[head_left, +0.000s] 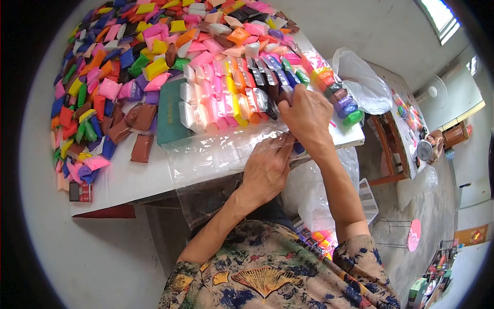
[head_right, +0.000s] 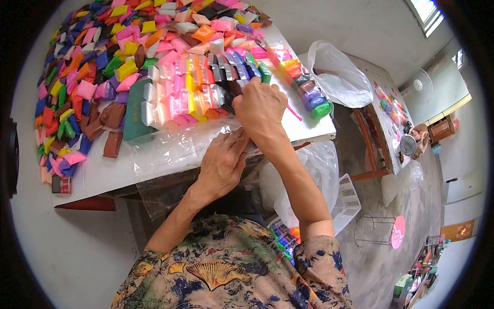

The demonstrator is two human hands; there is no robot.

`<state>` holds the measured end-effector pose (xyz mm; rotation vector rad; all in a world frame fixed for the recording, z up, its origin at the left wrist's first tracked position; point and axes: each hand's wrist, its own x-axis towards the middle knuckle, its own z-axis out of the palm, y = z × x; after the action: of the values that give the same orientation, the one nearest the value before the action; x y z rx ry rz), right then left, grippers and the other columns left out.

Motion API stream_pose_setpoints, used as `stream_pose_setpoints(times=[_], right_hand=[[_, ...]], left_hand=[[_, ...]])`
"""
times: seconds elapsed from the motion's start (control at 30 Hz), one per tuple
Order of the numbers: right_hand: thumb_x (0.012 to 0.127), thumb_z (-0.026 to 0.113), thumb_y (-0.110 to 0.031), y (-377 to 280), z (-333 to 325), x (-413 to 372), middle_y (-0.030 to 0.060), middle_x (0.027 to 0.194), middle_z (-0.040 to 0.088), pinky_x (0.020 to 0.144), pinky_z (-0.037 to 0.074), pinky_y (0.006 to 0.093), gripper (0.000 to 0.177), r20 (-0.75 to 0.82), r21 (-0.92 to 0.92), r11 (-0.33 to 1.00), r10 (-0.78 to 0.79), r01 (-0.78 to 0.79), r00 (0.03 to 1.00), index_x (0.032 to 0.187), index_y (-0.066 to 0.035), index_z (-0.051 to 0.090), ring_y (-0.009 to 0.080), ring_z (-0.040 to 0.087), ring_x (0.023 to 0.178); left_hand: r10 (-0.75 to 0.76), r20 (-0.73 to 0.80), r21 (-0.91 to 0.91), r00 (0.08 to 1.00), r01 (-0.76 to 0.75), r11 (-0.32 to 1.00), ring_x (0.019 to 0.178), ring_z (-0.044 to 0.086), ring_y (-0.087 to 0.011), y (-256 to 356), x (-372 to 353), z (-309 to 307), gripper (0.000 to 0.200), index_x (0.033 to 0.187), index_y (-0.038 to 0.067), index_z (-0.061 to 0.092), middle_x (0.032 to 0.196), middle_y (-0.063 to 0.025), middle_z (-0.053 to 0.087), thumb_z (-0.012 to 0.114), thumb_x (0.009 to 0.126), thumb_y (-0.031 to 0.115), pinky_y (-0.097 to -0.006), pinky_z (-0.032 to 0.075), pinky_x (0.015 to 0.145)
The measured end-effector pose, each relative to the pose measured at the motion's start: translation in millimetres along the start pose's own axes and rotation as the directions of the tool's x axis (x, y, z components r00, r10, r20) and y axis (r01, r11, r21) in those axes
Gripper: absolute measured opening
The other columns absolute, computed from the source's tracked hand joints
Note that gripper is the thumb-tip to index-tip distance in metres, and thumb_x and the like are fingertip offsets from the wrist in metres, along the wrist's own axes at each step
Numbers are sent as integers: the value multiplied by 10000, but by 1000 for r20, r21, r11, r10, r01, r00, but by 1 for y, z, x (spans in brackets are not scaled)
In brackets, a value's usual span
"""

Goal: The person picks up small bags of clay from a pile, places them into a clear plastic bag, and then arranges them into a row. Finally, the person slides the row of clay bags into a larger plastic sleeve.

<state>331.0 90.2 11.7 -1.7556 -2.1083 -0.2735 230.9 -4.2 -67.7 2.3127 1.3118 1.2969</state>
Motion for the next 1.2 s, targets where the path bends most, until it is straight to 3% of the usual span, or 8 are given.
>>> stream_pose_setpoints(times=[0.1,0.2,0.27,0.4,0.73,0.97,1.07,1.2], right_hand=[[806,687,-278,8,-29,-20,180,773,694,726,526,459,279,-265,60,998,26,-11,964,857,-5,660,340,690,793],[798,754,-160,23,-57,-60,138,811,675,713,511,392,255,-519,417,889,62,189,852,997,-19,678,293,660,733],[793,744,-79,22,-73,-98,120,842,669,729,511,344,274,-451,572,808,164,144,877,1046,-8,669,241,652,752],[768,740,-38,24,-50,-149,110,895,651,729,501,337,344,-325,637,760,115,128,939,1093,16,638,229,630,793],[766,766,-88,12,-6,-141,97,880,646,705,435,393,381,-443,395,902,19,177,896,1116,-9,637,271,583,742],[776,760,-75,12,4,-142,134,977,646,749,475,415,406,-419,400,910,75,110,905,1150,-1,619,306,623,864],[778,759,-62,10,7,-142,156,1018,624,769,505,435,423,-399,456,887,130,73,908,1171,-8,610,334,632,907],[780,758,-44,4,8,-141,165,1030,605,767,525,446,435,-356,519,854,181,33,917,1187,-22,608,344,636,917]], left_hand=[[-31,10,-33,999,32,999,1151,553,-418,-2,-2,3,479,1318,-45,546,1245,-231,607,579,842,-4,-471,432,1020],[5,4,3,1000,-5,1000,1142,565,-408,-6,-3,4,508,1318,-54,533,1269,-249,601,544,814,10,-479,422,1022],[-36,53,-25,998,37,999,1189,547,-410,-2,-1,-3,529,1336,-52,526,1304,-258,585,530,810,6,-472,402,1058],[-50,74,-140,996,60,988,1214,523,-424,0,2,-10,620,1409,-54,460,1345,-266,554,518,793,-17,-475,375,1082],[-159,102,-391,982,187,901,1179,550,-401,-3,-1,-12,658,1450,-51,428,1236,-265,599,496,800,-124,-433,425,1034],[-86,-9,-124,996,84,989,1178,518,-475,5,-4,-14,440,1277,-131,524,1238,-316,570,498,848,-37,-479,419,1055],[-20,-91,171,996,36,985,1169,524,-461,9,-9,-11,415,1264,-128,533,1208,-310,575,519,861,-28,-483,429,1033],[-175,-158,-90,972,162,983,1064,570,-408,12,-13,-16,329,1193,-72,571,1134,-241,596,563,868,-26,-451,470,933]])
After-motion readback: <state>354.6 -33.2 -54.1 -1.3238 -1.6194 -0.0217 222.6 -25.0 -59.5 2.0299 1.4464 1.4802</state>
